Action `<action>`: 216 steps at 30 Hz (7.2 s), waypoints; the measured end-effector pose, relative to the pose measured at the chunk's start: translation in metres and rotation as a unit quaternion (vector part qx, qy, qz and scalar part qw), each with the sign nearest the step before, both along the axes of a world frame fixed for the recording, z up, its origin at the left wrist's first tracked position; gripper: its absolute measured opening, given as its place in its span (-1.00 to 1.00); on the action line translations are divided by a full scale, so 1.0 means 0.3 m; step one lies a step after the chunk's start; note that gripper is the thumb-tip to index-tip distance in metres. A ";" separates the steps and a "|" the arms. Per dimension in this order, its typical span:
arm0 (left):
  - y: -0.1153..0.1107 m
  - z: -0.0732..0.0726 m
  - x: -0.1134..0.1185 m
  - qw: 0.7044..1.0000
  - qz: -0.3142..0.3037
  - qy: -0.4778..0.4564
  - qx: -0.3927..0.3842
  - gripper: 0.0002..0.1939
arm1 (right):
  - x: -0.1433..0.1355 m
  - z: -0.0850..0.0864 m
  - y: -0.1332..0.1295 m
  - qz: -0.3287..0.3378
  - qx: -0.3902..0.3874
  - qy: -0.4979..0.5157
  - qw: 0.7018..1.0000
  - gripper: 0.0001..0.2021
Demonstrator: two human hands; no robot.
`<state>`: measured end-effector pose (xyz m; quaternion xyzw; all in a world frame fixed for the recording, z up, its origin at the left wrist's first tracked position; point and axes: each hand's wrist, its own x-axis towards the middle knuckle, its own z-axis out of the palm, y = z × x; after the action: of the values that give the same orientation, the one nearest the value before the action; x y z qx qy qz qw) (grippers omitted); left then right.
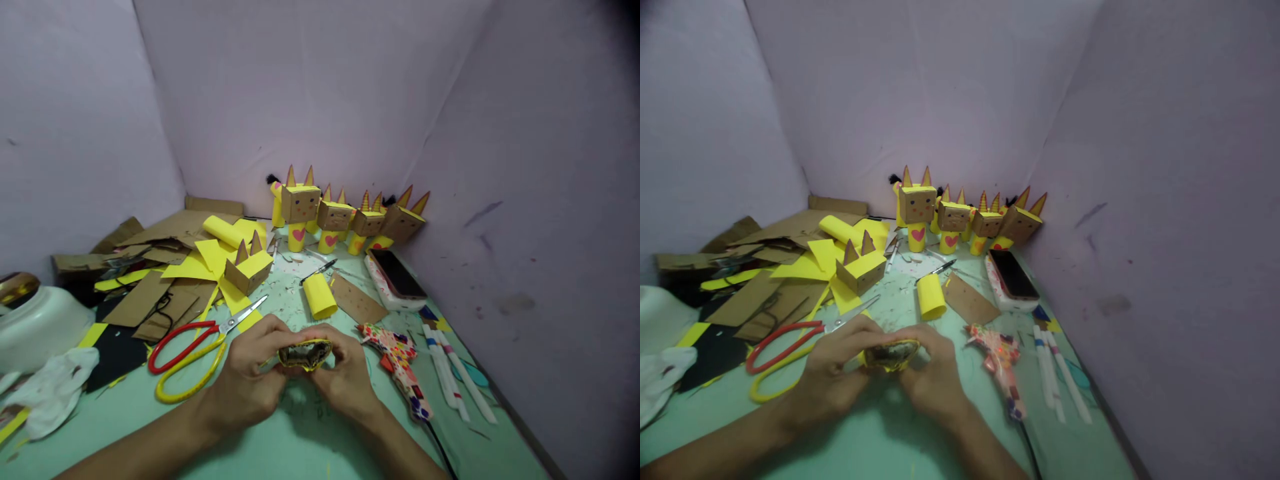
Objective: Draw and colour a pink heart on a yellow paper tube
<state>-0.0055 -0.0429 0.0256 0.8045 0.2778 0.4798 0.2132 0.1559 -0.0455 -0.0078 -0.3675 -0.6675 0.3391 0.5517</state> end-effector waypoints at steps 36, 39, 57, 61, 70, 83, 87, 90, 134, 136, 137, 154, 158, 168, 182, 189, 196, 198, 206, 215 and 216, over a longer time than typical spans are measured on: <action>0.010 -0.038 0.029 0.951 -0.042 -0.032 -0.304 -0.10 | -0.050 -0.018 -0.027 -0.113 0.214 -0.230 0.943 -0.29; 0.048 -0.024 -0.001 0.943 -0.069 -0.061 -0.320 -0.21 | -0.044 -0.014 -0.036 -0.033 0.170 -0.233 0.957 -0.23; 0.057 0.011 -0.019 0.955 -0.067 0.018 -0.288 -0.63 | 0.009 0.006 0.007 0.004 -0.157 0.083 0.984 -0.56; 0.042 0.011 -0.020 0.972 -0.055 0.050 -0.223 -0.61 | 0.012 0.023 0.007 -0.001 -0.123 0.037 0.992 -0.61; 0.019 -0.002 -0.006 0.974 0.029 0.061 -0.216 -0.83 | -0.005 0.018 0.001 -0.070 -0.167 0.057 0.982 -0.73; 0.012 -0.018 -0.013 0.991 0.032 0.068 -0.110 -0.87 | -0.002 0.004 -0.018 -0.049 -0.120 0.023 0.991 -0.87; 0.039 -0.028 -0.026 0.989 0.008 0.067 -0.128 -0.82 | 0.002 0.010 -0.012 -0.050 -0.118 0.031 0.991 -0.71; 0.065 -0.018 -0.045 0.985 -0.019 0.108 -0.133 -0.82 | 0.033 0.030 -0.004 -0.042 -0.017 -0.009 0.999 -0.64; 0.028 -0.022 -0.007 0.972 0.079 0.051 -0.215 -0.80 | 0.019 0.034 -0.003 0.000 -0.144 -0.015 0.989 -0.80; 0.024 -0.020 -0.002 0.974 0.098 0.048 -0.200 -0.82 | 0.015 0.025 -0.004 -0.006 -0.134 -0.024 0.991 -0.82; 0.022 -0.018 0.001 0.975 0.104 0.048 -0.191 -0.82 | 0.013 0.020 -0.004 -0.014 -0.127 -0.030 0.991 -0.83; 0.052 -0.021 0.023 0.926 0.093 -0.050 -0.363 -0.77 | -0.010 0.024 0.012 0.028 -0.269 0.101 0.957 -0.75; 0.090 -0.026 0.025 0.847 0.072 -0.143 -0.506 -0.72 | -0.015 0.032 0.023 0.123 -0.378 0.198 0.896 -0.66; 0.104 -0.044 0.048 0.766 0.052 -0.204 -0.608 -0.78 | -0.020 0.006 0.042 0.117 -0.480 0.268 0.827 -0.81; 0.088 -0.025 0.039 0.763 0.013 -0.201 -0.614 -0.69 | -0.034 0.017 0.019 0.099 -0.427 0.254 0.862 -0.66; 0.113 0.004 -0.012 0.834 0.122 -0.159 -0.514 -0.71 | 0.063 0.106 0.079 -0.186 -0.217 -0.029 0.958 -0.48; 0.175 -0.014 -0.057 0.829 0.162 -0.089 -0.528 -0.81 | 0.045 0.176 0.307 -0.254 -0.206 -0.365 0.872 -0.54; 0.180 -0.028 -0.059 0.833 0.168 -0.080 -0.521 -0.82 | 0.001 0.152 0.355 -0.258 -0.222 -0.393 0.854 -0.48; 0.210 -0.063 -0.094 0.866 0.199 -0.002 -0.458 -0.76 | -0.034 0.125 0.283 -0.191 -0.162 -0.349 0.903 -0.39; 0.060 0.056 -0.047 0.961 0.017 0.034 -0.273 -0.45 | 0.014 0.044 -0.010 0.116 -0.170 0.157 0.966 -0.30; 0.048 0.056 -0.037 0.954 -0.022 0.033 -0.296 -0.44 | 0.010 0.041 -0.018 0.119 -0.167 0.159 0.966 -0.32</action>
<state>-0.0168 -0.0284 0.0423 0.7267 0.3962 0.3447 0.4429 0.1590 -0.0510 0.0045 -0.3134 -0.5446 0.5628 0.5372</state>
